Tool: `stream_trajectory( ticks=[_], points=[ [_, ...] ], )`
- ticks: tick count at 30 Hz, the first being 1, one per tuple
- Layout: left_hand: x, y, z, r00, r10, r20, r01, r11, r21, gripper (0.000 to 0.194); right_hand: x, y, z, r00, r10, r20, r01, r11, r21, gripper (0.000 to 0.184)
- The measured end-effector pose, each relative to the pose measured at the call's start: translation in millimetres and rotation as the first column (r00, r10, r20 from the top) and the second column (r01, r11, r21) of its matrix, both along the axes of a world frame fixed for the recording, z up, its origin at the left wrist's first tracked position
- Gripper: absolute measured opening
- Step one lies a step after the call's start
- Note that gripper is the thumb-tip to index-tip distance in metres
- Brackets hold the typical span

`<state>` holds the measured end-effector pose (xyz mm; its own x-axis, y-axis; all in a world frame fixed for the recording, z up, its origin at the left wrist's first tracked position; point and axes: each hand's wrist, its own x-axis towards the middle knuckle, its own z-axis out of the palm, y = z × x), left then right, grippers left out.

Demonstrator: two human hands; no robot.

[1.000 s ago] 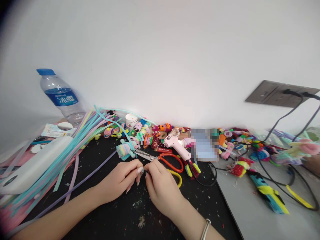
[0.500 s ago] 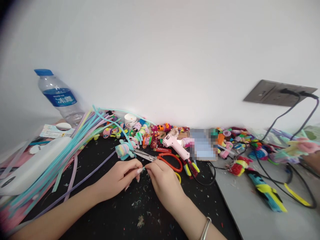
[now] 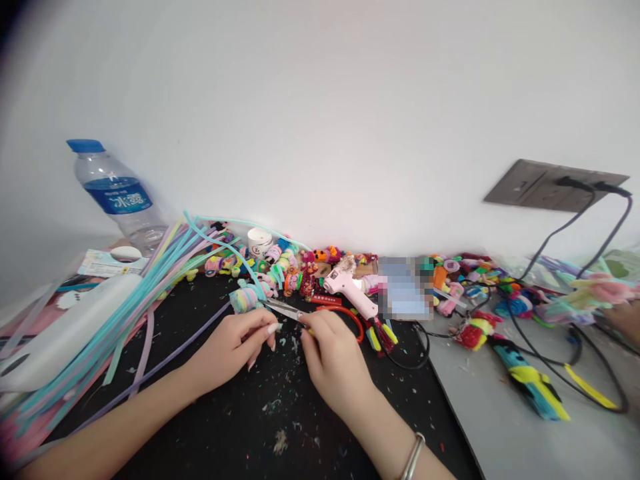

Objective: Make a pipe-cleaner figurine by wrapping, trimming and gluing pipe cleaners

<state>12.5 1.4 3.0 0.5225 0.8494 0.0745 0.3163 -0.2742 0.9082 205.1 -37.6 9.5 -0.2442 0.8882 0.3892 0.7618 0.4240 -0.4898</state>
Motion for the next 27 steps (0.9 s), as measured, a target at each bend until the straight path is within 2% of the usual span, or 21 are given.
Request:
stream_trajectory(
  ticks=[2,4,9,13,18,22,27],
  points=[
    [-1.3,2.8,-2.7,0.996,0.081,0.023,-0.081,0.997,-0.006,0.027,5.4,1.9,1.8,0.989,-0.128,0.077,0.127,0.992,0.006,0.022],
    [-2.1,5.3,-3.6,0.988,0.147,0.052,-0.146,0.989,-0.025,0.027,11.4,3.9,2.4,0.961,-0.204,0.185,0.212,0.977,-0.024,0.026],
    [-1.2,9.6,-0.9,0.946,0.282,0.162,-0.266,0.957,-0.113,0.022,20.9,5.0,-1.9,0.934,-0.170,0.315,0.219,0.968,-0.126,0.038],
    [-0.9,13.0,-1.3,0.920,0.326,0.219,-0.290,0.940,-0.181,0.021,19.8,4.4,-6.2,0.914,-0.200,0.354,0.270,0.949,-0.161,0.026],
    [-1.9,13.8,-0.4,0.894,0.360,0.266,-0.309,0.927,-0.213,0.022,15.6,6.8,-2.9,0.913,-0.277,0.298,0.344,0.917,-0.201,0.017],
    [-0.8,10.4,1.4,0.869,0.378,0.320,-0.323,0.922,-0.212,0.021,11.9,5.0,3.5,0.944,-0.281,0.173,0.317,0.917,-0.242,0.025],
    [2.1,5.6,-0.4,0.829,0.401,0.390,-0.364,0.916,-0.170,0.020,2.3,-3.5,3.7,0.964,-0.222,0.149,0.257,0.922,-0.291,0.023]
  ],
)
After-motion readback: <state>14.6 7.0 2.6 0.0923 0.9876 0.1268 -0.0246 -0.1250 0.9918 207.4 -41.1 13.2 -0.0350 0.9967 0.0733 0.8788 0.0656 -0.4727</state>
